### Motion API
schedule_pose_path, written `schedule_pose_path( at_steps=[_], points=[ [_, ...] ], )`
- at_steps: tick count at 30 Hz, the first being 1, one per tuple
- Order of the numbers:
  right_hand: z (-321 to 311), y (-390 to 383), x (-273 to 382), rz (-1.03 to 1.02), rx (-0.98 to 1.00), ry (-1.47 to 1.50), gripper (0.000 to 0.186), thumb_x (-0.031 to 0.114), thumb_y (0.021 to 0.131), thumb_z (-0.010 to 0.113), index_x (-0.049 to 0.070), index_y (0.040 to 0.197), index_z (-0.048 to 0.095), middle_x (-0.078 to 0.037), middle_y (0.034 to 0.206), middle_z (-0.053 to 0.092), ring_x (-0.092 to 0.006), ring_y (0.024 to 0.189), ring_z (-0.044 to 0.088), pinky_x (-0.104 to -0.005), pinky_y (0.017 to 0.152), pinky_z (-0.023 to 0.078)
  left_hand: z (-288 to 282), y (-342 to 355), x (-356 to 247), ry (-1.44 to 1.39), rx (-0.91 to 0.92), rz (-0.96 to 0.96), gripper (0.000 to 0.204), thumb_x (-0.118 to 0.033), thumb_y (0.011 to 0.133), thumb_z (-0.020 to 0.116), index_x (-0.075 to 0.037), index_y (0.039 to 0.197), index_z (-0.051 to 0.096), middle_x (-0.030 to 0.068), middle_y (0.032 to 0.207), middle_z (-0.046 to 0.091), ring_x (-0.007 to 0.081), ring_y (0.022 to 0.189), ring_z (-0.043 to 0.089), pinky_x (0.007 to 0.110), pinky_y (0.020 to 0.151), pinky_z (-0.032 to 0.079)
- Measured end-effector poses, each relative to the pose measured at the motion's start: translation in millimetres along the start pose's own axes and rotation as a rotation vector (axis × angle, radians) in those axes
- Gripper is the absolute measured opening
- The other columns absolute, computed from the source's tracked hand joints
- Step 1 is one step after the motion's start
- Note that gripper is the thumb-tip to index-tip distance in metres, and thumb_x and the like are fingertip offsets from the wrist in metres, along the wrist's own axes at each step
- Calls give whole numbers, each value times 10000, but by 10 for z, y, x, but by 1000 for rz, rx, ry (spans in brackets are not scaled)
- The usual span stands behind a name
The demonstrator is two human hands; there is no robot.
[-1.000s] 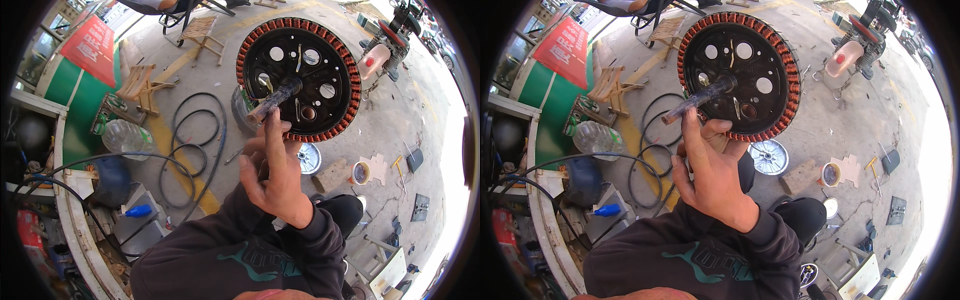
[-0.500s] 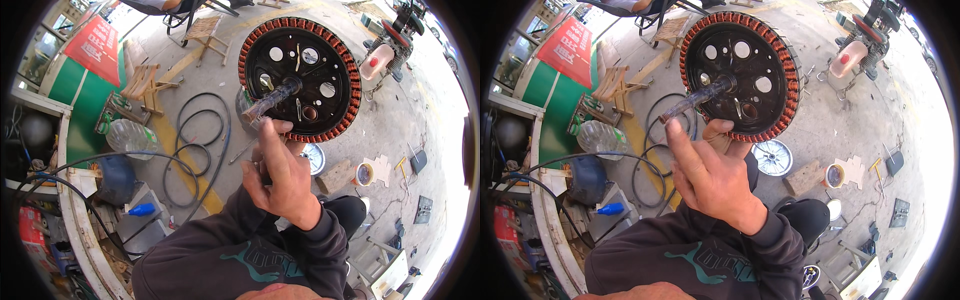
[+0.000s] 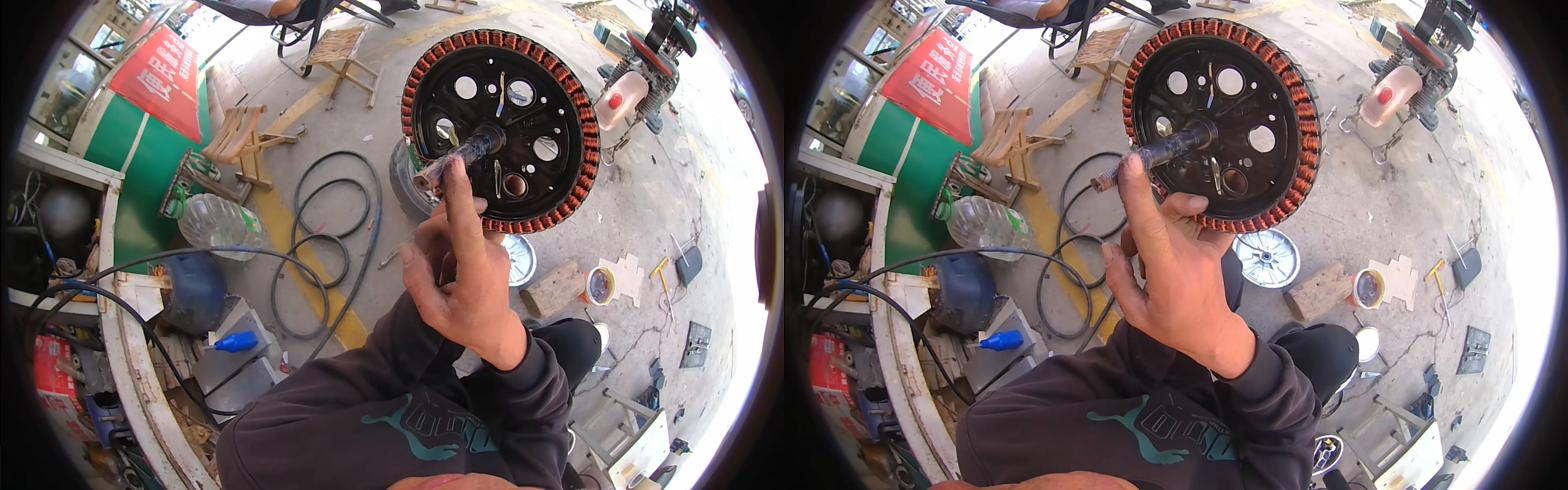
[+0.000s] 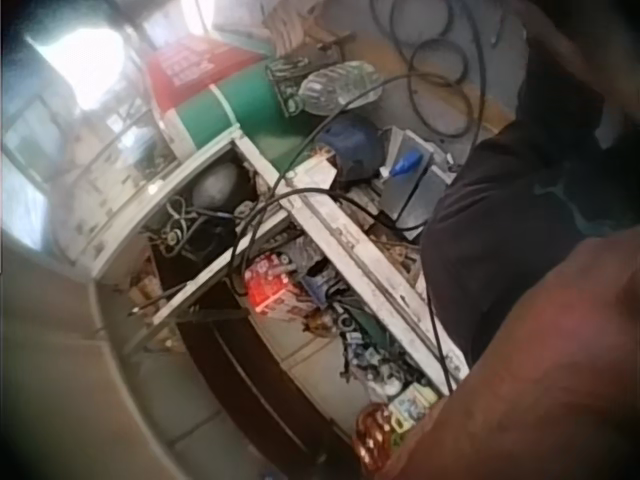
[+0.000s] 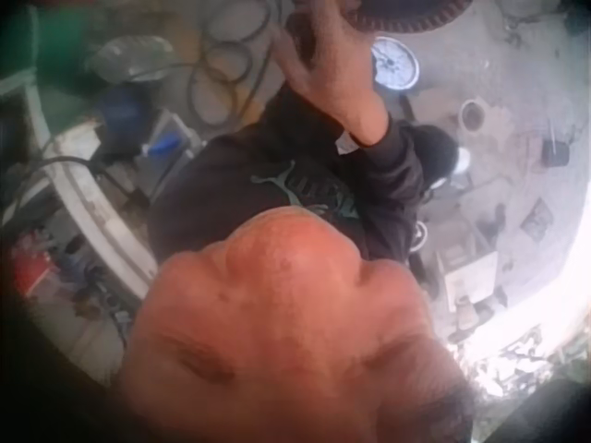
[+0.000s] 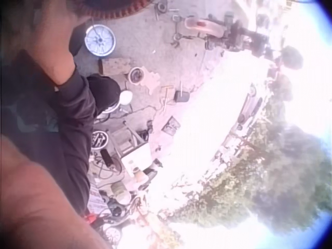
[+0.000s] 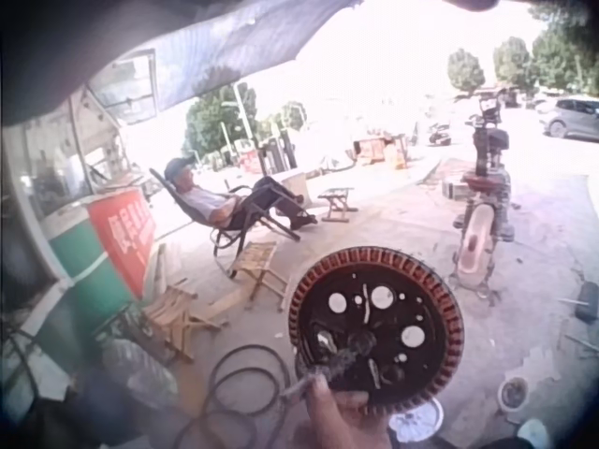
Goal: The person sits on the ground and handles a motor stator and rotor, inspecting the stator's central bearing and the rotor's windings. They apply a dark substance from a container onto the rotor windings using their fingers.
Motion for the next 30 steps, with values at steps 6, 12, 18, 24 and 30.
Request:
schedule_pose_path(
  at_steps=[6, 12, 18, 24, 30],
  points=[
    [-117, 37, 1, 59, 13, 98, 773, -68, 779, 630, -81, 1496, 342, -41, 672, 551, -118, 521, 485, -215, 616, 449, -22, 19, 36, -10, -3, -2, 372, -130, 869, 525, -5, 1219, 554, 160, 1000, 632, 258, 827, 616, 384, 771, 527],
    [-66, 34, 44, -60, 45, -36, 723, -59, 772, 638, -65, 1462, 420, -50, 707, 558, -136, 539, 513, -224, 555, 435, -32, 28, 54, -5, -2, 0, 389, -126, 861, 530, -4, 1229, 554, 162, 1022, 635, 260, 855, 621, 387, 793, 527],
    [-106, 66, 57, -54, 25, -71, 845, -45, 738, 679, -44, 1512, 341, -65, 766, 582, -166, 530, 533, -254, 523, 434, -3, -3, 42, -10, -14, 1, 405, -121, 852, 535, -2, 1239, 554, 164, 1045, 639, 262, 884, 626, 390, 815, 528],
    [106, -49, 48, -148, 62, -414, 978, 19, 712, 763, -99, 1525, 232, -76, 865, 625, -215, 642, 593, -302, 671, 474, -53, 31, 71, -16, -16, 2, 422, -117, 844, 540, 0, 1249, 554, 167, 1067, 642, 264, 913, 631, 393, 837, 528],
    [85, -36, 18, -57, 28, -329, 1061, 124, 711, 825, -114, 1524, 187, -83, 880, 633, -235, 731, 626, -397, 735, 463, 42, 9, 51, -17, -11, 6, 439, -112, 836, 545, 1, 1259, 554, 169, 1089, 645, 266, 942, 636, 396, 859, 529]
  ],
)
Point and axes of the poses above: each hand's wrist, its own y-axis towards the middle knuckle, its own z-axis out of the palm, x = y × z, the point moved 10 cm from there along y, towards the middle knuckle
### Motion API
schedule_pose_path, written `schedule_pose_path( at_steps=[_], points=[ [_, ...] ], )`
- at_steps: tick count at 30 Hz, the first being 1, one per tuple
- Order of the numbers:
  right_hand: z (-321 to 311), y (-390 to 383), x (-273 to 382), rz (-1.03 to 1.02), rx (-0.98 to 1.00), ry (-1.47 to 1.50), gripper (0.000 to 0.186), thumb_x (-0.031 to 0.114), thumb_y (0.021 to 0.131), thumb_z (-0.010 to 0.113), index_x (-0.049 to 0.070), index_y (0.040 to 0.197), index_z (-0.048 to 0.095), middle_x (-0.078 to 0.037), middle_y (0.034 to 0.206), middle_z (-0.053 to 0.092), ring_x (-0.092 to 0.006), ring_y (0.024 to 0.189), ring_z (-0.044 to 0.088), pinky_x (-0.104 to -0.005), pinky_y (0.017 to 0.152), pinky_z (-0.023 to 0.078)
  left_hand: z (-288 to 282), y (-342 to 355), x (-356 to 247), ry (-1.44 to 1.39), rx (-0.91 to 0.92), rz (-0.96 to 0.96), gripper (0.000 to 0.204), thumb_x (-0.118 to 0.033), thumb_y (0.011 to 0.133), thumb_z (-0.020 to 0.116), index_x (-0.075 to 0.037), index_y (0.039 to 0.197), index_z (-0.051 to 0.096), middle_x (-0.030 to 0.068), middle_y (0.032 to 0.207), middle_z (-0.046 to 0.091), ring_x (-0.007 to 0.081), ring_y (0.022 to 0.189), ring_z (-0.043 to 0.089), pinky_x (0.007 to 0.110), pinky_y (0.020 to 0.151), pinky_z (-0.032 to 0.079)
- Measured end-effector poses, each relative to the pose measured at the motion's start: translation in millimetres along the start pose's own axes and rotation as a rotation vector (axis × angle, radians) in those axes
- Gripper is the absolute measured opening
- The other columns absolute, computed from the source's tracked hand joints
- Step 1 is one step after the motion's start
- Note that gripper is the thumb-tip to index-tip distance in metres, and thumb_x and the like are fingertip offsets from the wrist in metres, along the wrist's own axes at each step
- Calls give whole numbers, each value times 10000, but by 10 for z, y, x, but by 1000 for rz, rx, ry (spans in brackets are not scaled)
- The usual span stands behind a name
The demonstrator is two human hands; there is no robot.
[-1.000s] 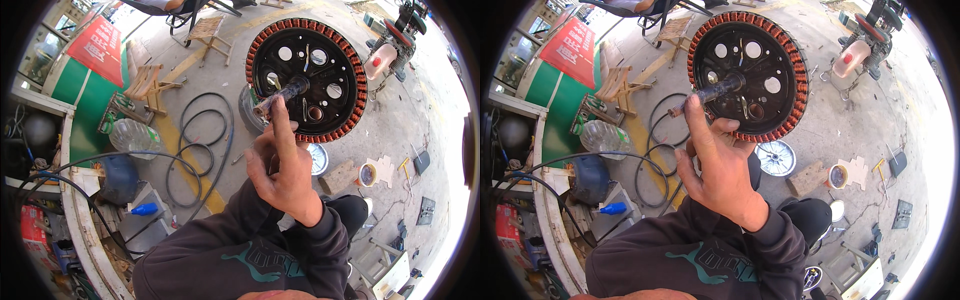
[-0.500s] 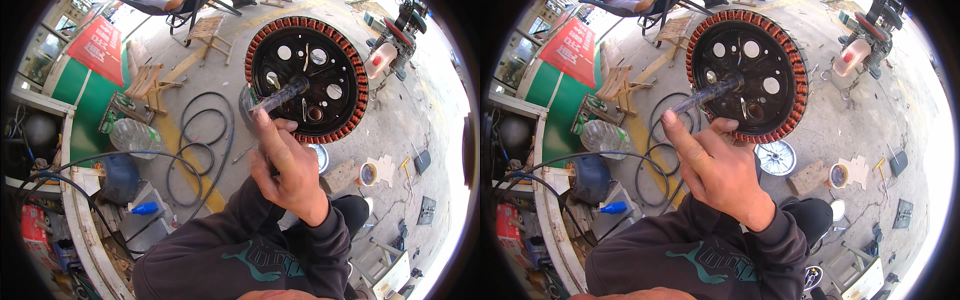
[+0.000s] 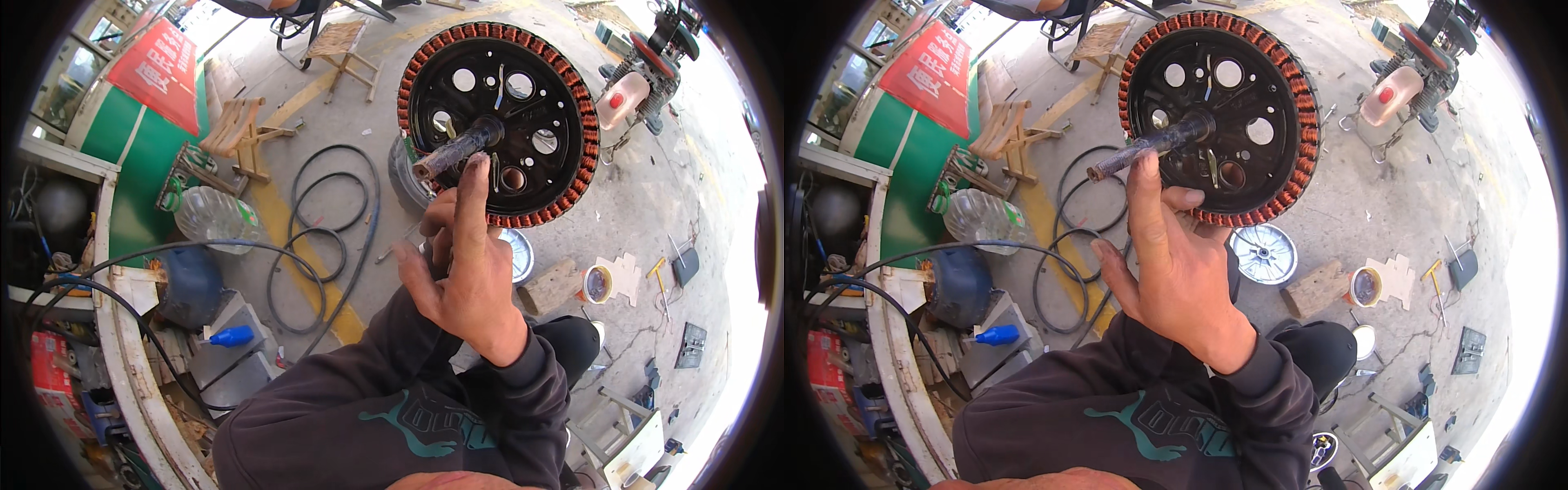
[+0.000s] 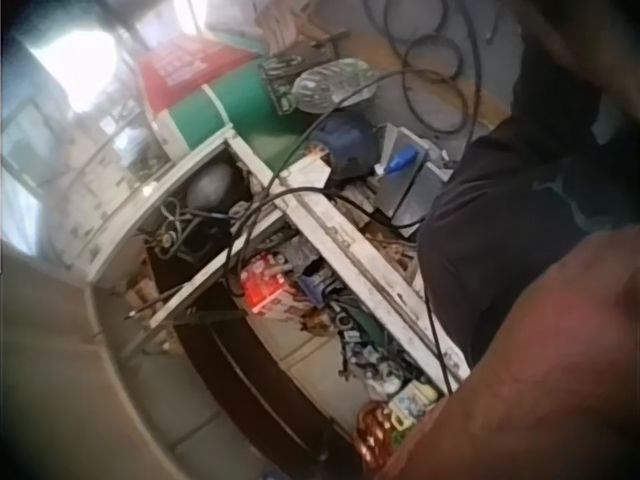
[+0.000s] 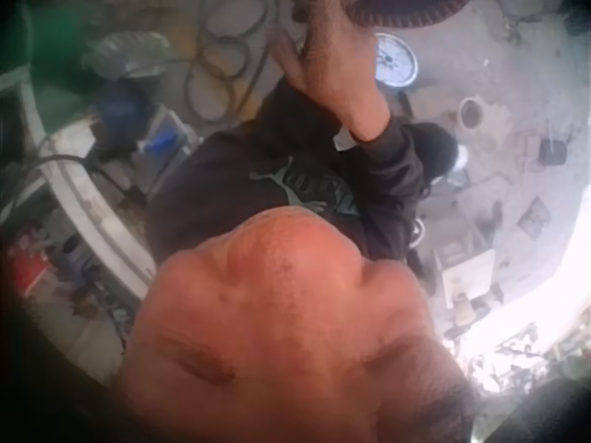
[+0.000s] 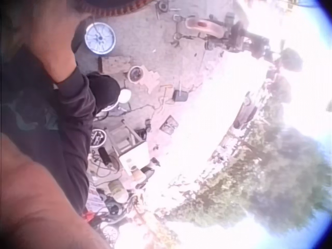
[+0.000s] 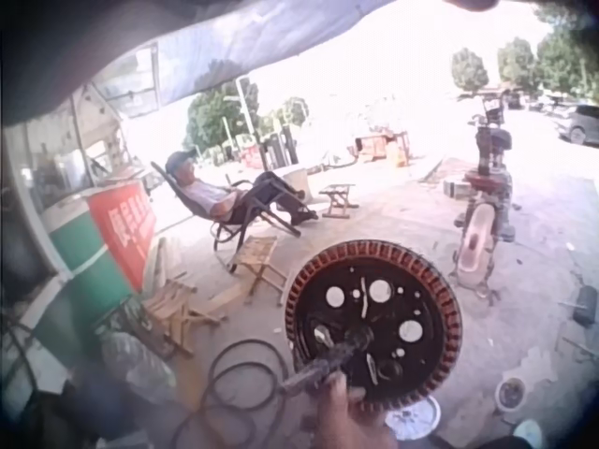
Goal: The person sits on the ground and handles a motor stator and rotor, inspecting the stator's central bearing and the rotor's windings. They apply a dark substance from a container onto the rotor windings using their fingers.
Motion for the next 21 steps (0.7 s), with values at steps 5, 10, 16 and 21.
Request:
schedule_pose_path(
  at_steps=[5, 10, 16, 21],
  points=[
    [181, -43, 157, -106, 73, -199, 1060, 202, 711, 842, -97, 1515, 220, -71, 862, 625, -254, 733, 623, -459, 800, 426, -18, 10, 4, -7, -5, 3, 453, -109, 828, 549, 3, 1268, 554, 171, 1108, 648, 268, 966, 641, 399, 877, 529],
    [-154, -4, -38, 83, -61, 140, 844, 55, 819, 709, -92, 1515, 255, -88, 796, 635, -140, 651, 582, -314, 689, 480, 25, 2, 49, -24, -7, -3, 467, -105, 821, 554, 4, 1276, 554, 173, 1127, 651, 270, 989, 645, 401, 896, 529],
    [-256, 79, -74, 56, -12, 384, 713, -33, 860, 590, -94, 1507, 296, -55, 788, 629, -66, 622, 533, -180, 598, 421, 44, 9, 113, -43, -13, -24, 485, -100, 813, 559, 6, 1286, 554, 175, 1149, 654, 272, 1018, 650, 404, 918, 530],
    [-361, 70, -204, 254, -13, 570, 639, 26, 889, 583, -92, 1475, 356, -36, 724, 596, -75, 637, 530, -200, 698, 441, 46, -1, 90, -38, -40, -14, 499, -97, 806, 563, 7, 1294, 554, 177, 1168, 657, 273, 1042, 654, 407, 936, 530]
  ],
)
Point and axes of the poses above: each hand's wrist, its own y-axis towards the middle knuckle, its own z-axis out of the palm, x = y × z, the point moved 10 cm from there along y, towards the middle knuckle
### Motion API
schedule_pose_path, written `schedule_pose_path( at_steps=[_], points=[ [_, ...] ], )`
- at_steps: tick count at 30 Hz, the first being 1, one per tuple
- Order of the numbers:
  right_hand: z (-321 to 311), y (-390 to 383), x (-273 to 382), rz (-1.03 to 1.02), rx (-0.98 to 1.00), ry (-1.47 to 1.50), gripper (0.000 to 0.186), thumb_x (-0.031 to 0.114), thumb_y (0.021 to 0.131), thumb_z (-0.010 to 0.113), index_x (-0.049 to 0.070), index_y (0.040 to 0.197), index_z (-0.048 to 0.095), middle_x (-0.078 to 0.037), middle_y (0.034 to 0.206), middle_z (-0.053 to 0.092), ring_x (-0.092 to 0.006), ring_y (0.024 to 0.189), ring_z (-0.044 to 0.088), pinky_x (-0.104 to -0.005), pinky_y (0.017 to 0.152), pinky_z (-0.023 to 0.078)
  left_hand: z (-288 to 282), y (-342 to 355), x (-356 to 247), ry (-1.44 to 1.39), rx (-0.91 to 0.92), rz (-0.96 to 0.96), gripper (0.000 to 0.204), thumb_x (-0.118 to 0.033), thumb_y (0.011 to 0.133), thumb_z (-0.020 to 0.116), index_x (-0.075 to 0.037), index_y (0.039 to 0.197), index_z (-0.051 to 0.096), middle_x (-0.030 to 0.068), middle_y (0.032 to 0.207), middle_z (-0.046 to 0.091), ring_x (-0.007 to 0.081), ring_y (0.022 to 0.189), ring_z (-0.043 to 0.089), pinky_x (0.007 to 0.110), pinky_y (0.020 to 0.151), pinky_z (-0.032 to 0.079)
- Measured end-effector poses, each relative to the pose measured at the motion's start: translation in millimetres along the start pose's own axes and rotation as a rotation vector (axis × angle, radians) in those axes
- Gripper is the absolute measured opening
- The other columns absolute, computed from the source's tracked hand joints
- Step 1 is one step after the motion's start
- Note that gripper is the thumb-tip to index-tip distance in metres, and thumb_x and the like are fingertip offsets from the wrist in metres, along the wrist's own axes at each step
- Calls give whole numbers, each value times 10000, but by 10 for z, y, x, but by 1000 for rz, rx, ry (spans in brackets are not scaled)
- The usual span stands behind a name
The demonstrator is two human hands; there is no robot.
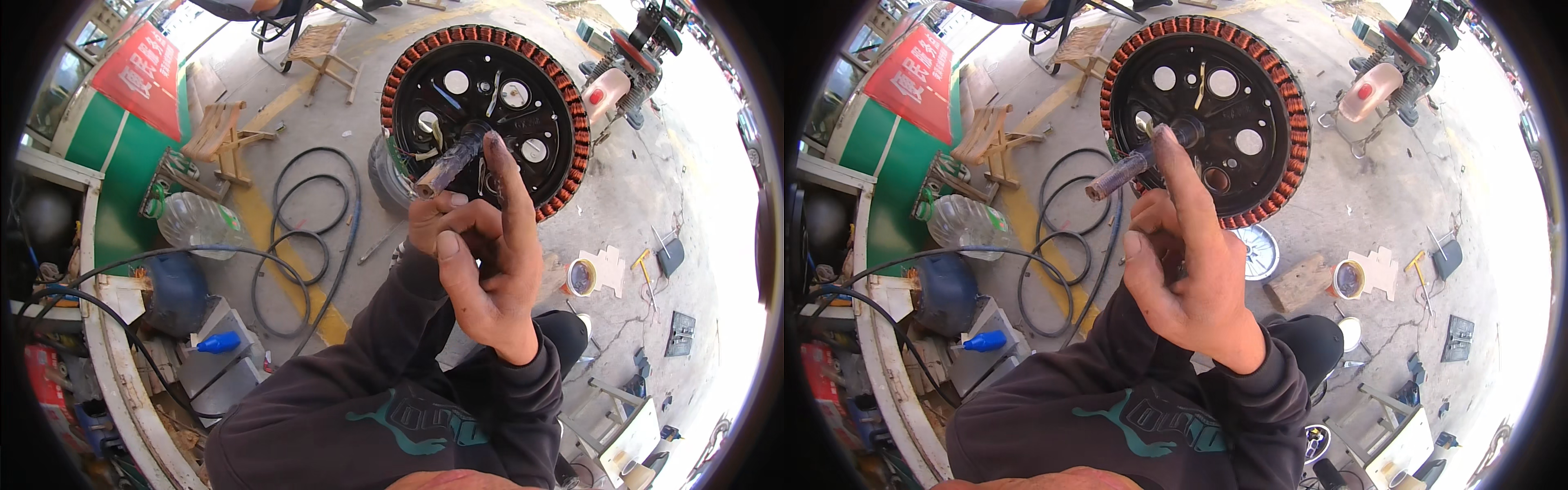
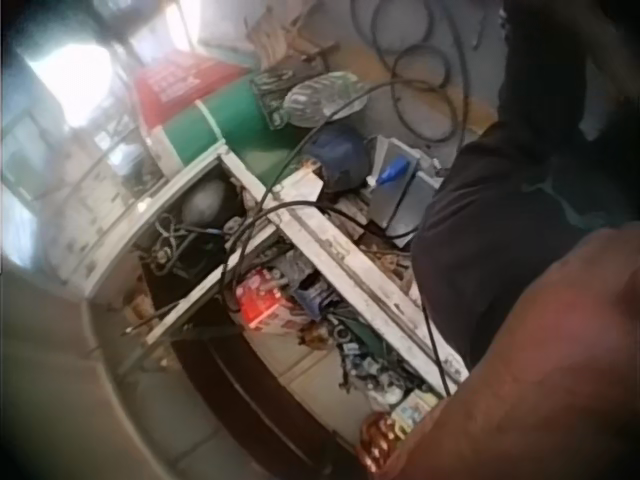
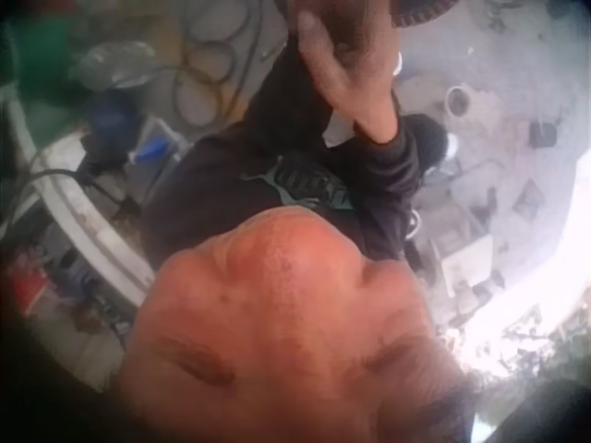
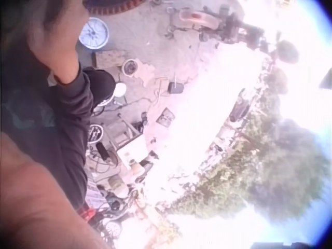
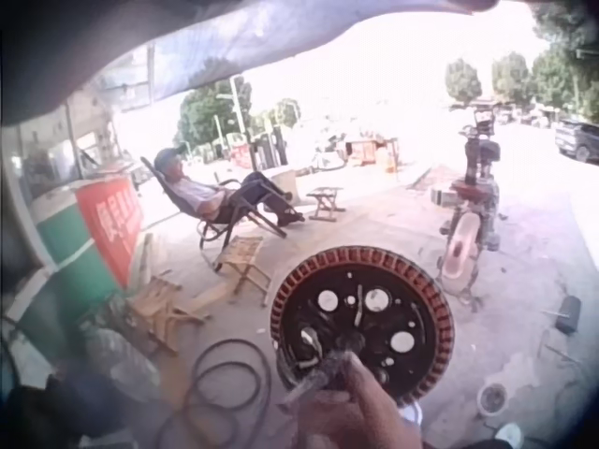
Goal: The person sits on the ground and handles a motor stator and rotor, inspecting the stator's central bearing and the rotor's windings. They apply a dark substance from a container onto the rotor windings using their fingers.
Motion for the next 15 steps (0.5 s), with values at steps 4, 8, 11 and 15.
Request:
schedule_pose_path(
  at_steps=[4, 8, 11, 15],
  points=[
    [-9, 2, 141, -122, 209, -47, 652, 42, 872, 611, -87, 1466, 376, -36, 706, 605, -77, 619, 538, -201, 697, 437, 34, 21, 9, 24, -61, 9, 511, -94, 800, 566, 8, 1301, 554, 179, 1183, 659, 275, 1061, 657, 409, 951, 530],
    [-189, 13, 71, -12, 120, 75, 781, 171, 860, 653, -97, 1501, 295, -45, 710, 599, -70, 594, 530, -186, 602, 403, -32, 37, -157, 271, -177, 95, 539, -71, 778, 558, 7, 1312, 551, 178, 1190, 666, 269, 1068, 665, 404, 967, 529],
    [-206, -33, -79, 155, 84, 9, 869, 237, 850, 652, -100, 1530, 229, -52, 717, 594, -82, 613, 542, -185, 585, 407, 157, -22, -231, 737, -249, 265, 531, -5, 762, 513, 8, 1290, 570, 156, 1163, 680, 251, 1067, 665, 382, 975, 519],
    [-72, -157, 195, -279, 288, -84, 865, 236, 847, 640, -90, 1535, 229, -87, 727, 623, -120, 608, 572, -209, 577, 436, 91, -12, -163, 269, -96, 315, 512, 5, 740, 525, 10, 1248, 593, 119, 1122, 684, 252, 1064, 657, 381, 995, 504]
  ],
)
Point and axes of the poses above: each hand's wrist, its own y-axis towards the middle knuckle, its own z-axis out of the palm, x = y × z, the point moved 10 cm from there along y, towards the middle knuckle
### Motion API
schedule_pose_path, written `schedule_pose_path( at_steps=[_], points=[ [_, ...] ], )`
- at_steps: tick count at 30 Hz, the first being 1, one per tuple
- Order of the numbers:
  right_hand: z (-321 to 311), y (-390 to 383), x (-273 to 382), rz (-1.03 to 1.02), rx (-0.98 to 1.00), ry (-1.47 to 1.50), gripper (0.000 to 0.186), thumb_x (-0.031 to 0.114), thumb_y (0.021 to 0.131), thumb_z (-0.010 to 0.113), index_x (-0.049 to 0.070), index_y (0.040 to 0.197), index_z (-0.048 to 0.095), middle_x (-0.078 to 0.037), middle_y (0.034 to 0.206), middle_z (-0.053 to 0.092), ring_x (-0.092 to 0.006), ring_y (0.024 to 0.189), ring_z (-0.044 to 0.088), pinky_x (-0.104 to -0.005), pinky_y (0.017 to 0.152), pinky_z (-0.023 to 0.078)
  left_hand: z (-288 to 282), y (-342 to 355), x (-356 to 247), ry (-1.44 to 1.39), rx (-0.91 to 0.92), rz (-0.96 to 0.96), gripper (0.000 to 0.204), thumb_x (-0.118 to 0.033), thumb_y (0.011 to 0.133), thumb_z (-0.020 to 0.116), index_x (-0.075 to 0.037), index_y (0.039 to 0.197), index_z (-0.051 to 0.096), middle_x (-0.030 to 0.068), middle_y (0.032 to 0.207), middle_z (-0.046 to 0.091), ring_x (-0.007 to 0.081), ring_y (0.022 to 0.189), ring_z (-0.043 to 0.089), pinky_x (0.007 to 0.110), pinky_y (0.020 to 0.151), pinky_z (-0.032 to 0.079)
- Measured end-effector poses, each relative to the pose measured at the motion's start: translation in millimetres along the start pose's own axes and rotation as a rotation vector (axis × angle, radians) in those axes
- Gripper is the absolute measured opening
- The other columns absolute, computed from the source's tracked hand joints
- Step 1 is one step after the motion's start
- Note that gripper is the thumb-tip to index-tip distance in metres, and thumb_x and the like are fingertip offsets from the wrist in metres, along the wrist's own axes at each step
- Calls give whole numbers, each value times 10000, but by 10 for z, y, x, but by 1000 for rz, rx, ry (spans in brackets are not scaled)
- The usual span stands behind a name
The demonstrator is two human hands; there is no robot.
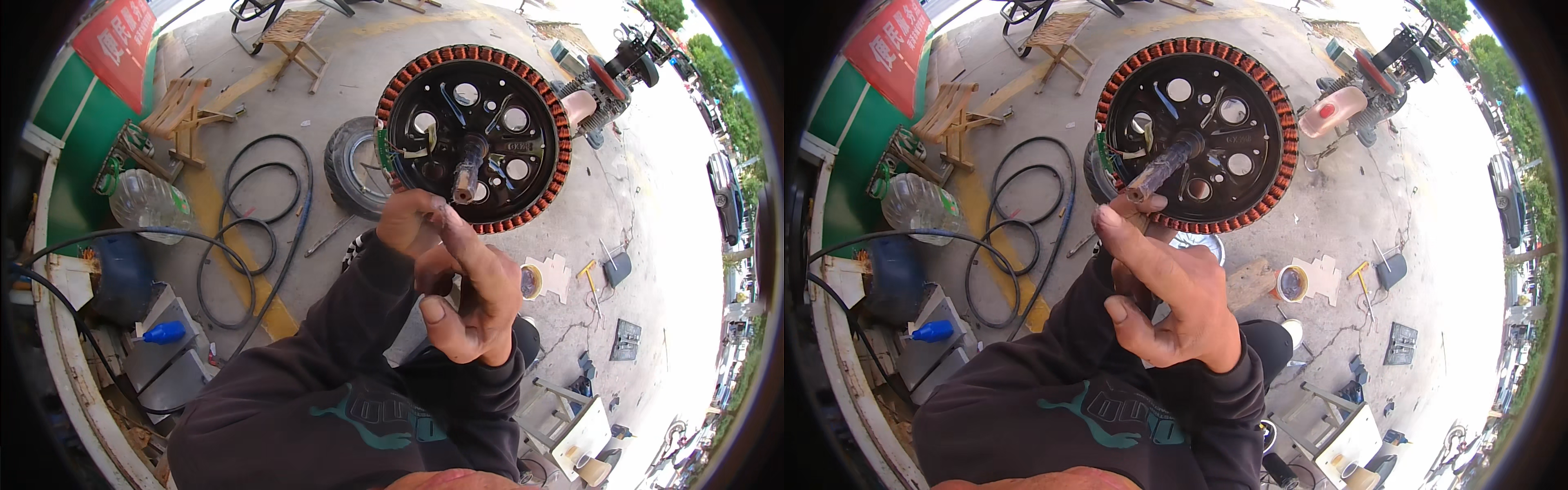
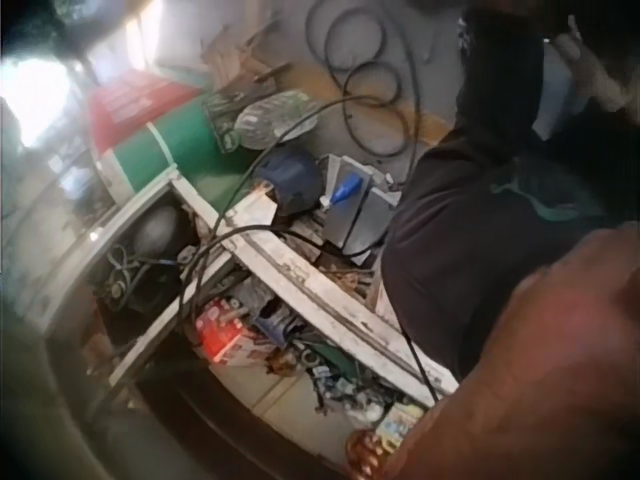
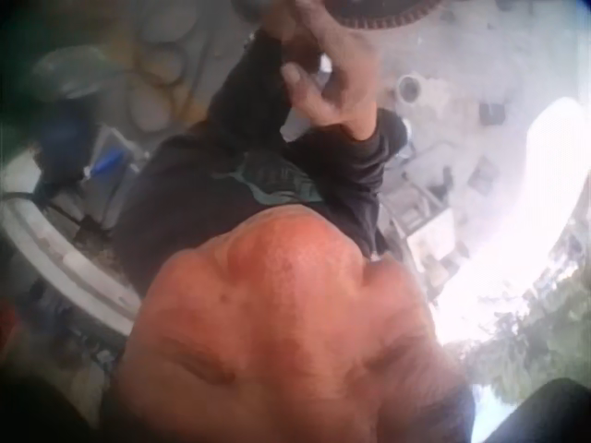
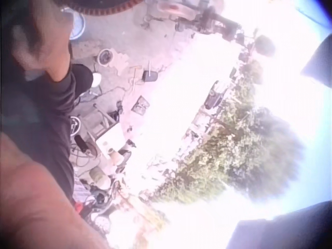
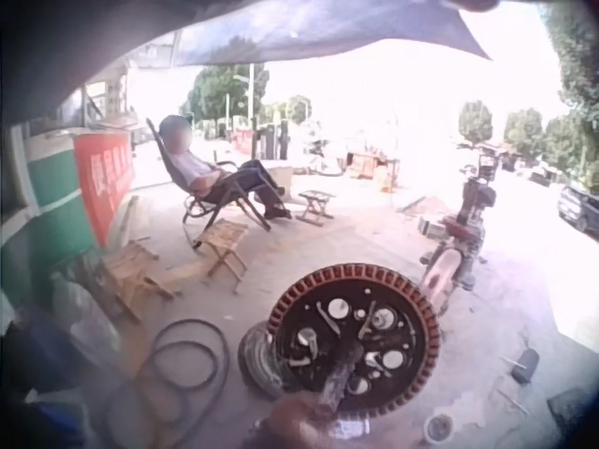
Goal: The person sits on the ground and handles a motor stator and rotor, inspecting the stator's central bearing and the rotor's windings. They apply a dark substance from a container onto the rotor windings using their fingers.
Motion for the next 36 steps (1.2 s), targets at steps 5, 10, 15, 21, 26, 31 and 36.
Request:
schedule_pose_path(
  at_steps=[5, 10, 15, 21, 26, 31, 36],
  points=[
    [-152, -246, -322, 347, -414, 161, 865, 196, 827, 663, -91, 1529, 248, -68, 678, 614, -115, 559, 594, -211, 569, 458, -115, 71, 152, -31, -200, -264, 528, -10, 760, 529, 16, 1286, 564, 145, 1155, 669, 264, 1063, 659, 396, 995, 512],
    [-122, -225, 8, 22, -282, -245, 914, 347, 835, 708, -113, 1505, 290, -89, 685, 636, -172, 546, 598, -251, 556, 471, -253, 85, 95, 8, -221, -206, 576, 30, 760, 515, 20, 1336, 538, 172, 1248, 649, 286, 1151, 637, 420, 1036, 496],
    [-318, -172, -54, 88, -285, -896, 942, 623, 909, 587, -45, 1520, 331, -99, 812, 635, -169, 592, 571, -279, 517, 438, -214, 131, 148, 32, -182, -183, 593, 59, 746, 518, 19, 1337, 544, 161, 1256, 652, 288, 1156, 638, 426, 1051, 495],
    [-58, -111, 64, -130, -106, -1313, 880, 663, 929, 524, -29, 1469, 447, -88, 766, 614, -175, 538, 552, -297, 480, 429, -411, 77, 209, 51, -306, -208, 507, 66, 752, 529, 0, 1249, 604, 131, 1153, 689, 243, 1002, 688, 363, 818, 563],
    [-313, -176, 31, -18, -300, -1225, 870, 664, 947, 494, -56, 1436, 476, -87, 684, 593, -188, 530, 563, -292, 479, 423, -319, 114, 146, 145, -311, -155, 533, 80, 739, 512, 1, 1260, 593, 142, 1125, 699, 275, 982, 706, 395, 814, 598],
    [-239, -175, 109, -75, -215, -1257, 809, 654, 950, 492, -42, 1351, 584, -67, 688, 606, -186, 546, 568, -297, 483, 421, -258, 109, 130, 165, -311, -159, 525, 75, 739, 509, -12, 1250, 599, 147, 1107, 701, 283, 969, 710, 411, 800, 610],
    [-217, -285, -116, 47, 16, -1450, 831, 687, 936, 472, 19, 1426, 532, -46, 718, 585, -189, 570, 562, -288, 473, 396, -384, 69, 124, 227, -385, -128, 468, 81, 739, 528, -17, 1186, 624, 116, 1035, 708, 243, 858, 711, 364, 694, 586]
  ],
)
Point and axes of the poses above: each hand's wrist, its own y-axis towards the middle knuckle, its own z-axis out of the palm, x = y × z, the point moved 10 cm from there along y, towards the middle knuckle
